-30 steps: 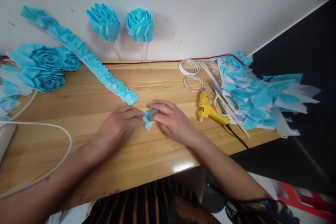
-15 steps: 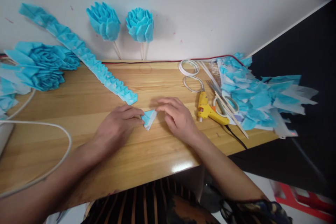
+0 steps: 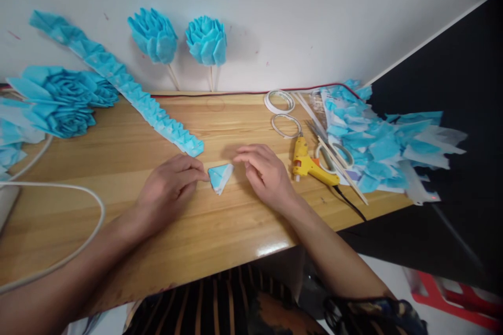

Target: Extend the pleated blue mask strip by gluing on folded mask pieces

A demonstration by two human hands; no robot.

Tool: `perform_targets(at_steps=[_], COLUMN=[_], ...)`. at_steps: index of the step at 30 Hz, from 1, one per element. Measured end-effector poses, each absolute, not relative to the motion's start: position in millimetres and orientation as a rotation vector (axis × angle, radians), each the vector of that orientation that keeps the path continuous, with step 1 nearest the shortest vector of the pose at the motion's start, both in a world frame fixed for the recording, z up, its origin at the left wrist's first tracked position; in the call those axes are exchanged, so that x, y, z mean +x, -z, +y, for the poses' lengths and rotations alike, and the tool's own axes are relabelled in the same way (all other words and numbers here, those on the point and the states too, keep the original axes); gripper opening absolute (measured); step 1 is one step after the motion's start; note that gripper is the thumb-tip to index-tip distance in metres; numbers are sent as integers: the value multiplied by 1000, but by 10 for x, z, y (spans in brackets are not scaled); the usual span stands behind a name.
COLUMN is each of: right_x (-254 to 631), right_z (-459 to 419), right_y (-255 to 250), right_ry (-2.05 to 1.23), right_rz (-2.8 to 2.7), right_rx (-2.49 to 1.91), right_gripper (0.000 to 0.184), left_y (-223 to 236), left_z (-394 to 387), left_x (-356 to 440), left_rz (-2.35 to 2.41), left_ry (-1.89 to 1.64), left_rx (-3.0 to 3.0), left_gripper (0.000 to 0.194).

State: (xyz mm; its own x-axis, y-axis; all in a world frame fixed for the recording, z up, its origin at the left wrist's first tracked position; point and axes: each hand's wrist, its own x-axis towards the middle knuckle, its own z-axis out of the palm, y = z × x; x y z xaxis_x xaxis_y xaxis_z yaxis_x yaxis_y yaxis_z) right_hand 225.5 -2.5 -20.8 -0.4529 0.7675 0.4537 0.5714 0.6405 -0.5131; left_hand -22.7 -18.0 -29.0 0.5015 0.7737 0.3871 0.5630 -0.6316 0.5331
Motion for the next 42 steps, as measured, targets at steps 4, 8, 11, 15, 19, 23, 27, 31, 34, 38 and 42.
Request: perform_targets(at_steps=[4,8,11,15,19,23,27,31,34,38,42], right_x=[2256,2255,2252,2231,2194,2184,2193,2141,2066,1993,1960], right_z=[-25,-28,-32,-38,-32,-6,39,112,168,198,175], right_y=[213,211,205,198,207,207,139,39,-5,-47,-137], right_ry=[-373,-380,-392,-413,-426,-383,-383,-450,-428,-460,-550], right_rz=[-2188,-2190,-2204,-2239,-2279,-2315,-2381,-2504,-2598,-2611,-2589], right_rx=[-1051,-1070,-1075,-1045,-1024,-1084,-1194,-1224,-1211,-1169,-1094], right_gripper=[30,30,30,24,20,24,25,22,15,15,13], left_y=[304,295,286,292,306,301,292,296,297,253,152], left_z=[-177,-178,-179,-171,-160,-159,-165,-164,-161,-169,-198], left_x=[-234,-233,-233,-234,-234,-232,-234,-245,-254,-254,-234], left_rz=[1106,1125,1147,1150,1150,1155,1179,1197,1211,1267,1311], left_ry=[-884,-897,-899,-911,-927,-914,-911,-925,-941,-966,-850], left_rx=[2432,2424,2412,2408,2412,2408,2360,2308,2276,2159,1909], left_gripper=[29,29,28,28,28,28,29,28,27,25,31])
